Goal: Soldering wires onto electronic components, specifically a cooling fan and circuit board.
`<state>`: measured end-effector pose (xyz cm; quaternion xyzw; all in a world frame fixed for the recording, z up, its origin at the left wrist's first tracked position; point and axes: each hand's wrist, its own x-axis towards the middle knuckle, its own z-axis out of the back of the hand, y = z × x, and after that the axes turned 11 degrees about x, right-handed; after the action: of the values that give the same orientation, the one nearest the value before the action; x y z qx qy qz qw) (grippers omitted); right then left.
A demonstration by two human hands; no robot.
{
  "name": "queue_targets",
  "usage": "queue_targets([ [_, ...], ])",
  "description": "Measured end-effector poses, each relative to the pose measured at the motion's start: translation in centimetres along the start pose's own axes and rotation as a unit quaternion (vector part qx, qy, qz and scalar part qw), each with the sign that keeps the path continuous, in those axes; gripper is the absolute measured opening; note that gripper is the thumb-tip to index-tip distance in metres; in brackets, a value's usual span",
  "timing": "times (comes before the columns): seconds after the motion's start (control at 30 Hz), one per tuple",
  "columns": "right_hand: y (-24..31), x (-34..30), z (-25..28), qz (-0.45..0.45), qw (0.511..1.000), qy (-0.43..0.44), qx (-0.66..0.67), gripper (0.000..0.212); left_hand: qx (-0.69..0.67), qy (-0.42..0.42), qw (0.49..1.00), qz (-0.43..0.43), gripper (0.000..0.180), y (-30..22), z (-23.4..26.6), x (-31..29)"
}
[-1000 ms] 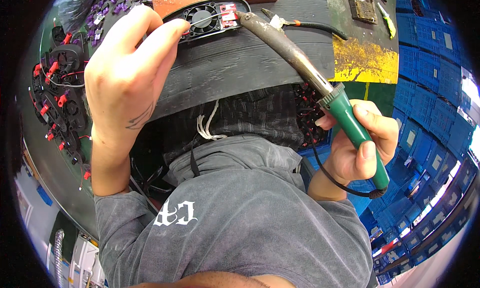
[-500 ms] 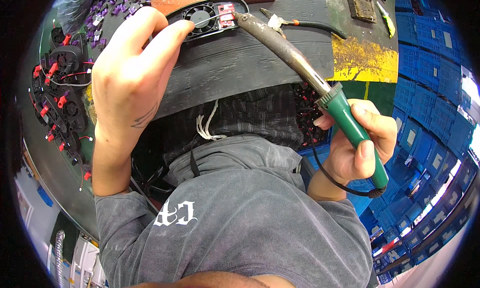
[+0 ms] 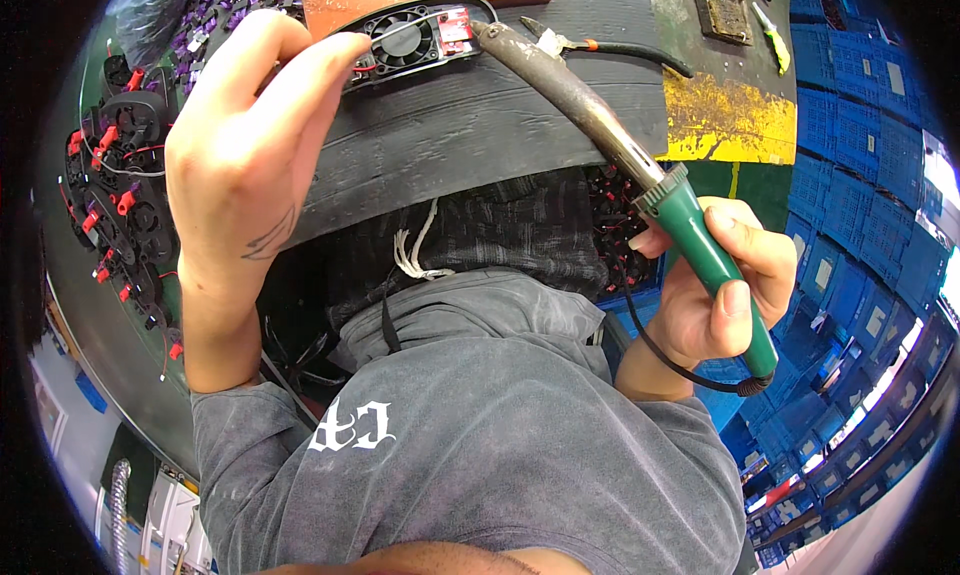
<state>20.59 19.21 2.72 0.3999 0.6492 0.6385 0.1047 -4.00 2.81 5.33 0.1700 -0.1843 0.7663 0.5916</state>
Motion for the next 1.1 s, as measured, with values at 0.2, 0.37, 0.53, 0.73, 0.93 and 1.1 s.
queue_targets([
  [0.2, -0.2, -0.2, 0.5, -0.001, 0.999, 0.031, -0.022, 0.043, -0.010, -0.009, 1.000, 0.023, 0.020, 0.8, -0.7, -0.7],
  [0.37, -0.2, -0.2, 0.5, -0.005, 0.999, 0.041, -0.023, 0.043, -0.013, -0.009, 0.999, 0.034, 0.020, 0.8, -0.4, -0.6],
  [0.53, 0.0, -0.2, 0.3, -0.004, 0.999, 0.033, -0.029, 0.043, -0.015, -0.008, 0.999, 0.033, 0.019, 1.0, 0.1, -0.6],
  [0.73, 0.1, -0.1, 0.2, 0.003, 0.999, 0.028, -0.027, 0.043, -0.006, -0.012, 1.000, 0.027, 0.019, 1.2, 0.4, -0.5],
  [0.93, 0.2, -0.2, 0.1, 0.004, 0.999, 0.022, -0.034, 0.042, -0.013, -0.010, 0.999, 0.036, 0.019, 1.1, 0.5, -0.6],
  [1.1, 0.5, -0.1, -0.4, 0.001, 1.000, -0.010, -0.016, 0.040, 0.008, 0.011, 1.000, 0.008, 0.018, 0.3, 1.4, 0.1],
])
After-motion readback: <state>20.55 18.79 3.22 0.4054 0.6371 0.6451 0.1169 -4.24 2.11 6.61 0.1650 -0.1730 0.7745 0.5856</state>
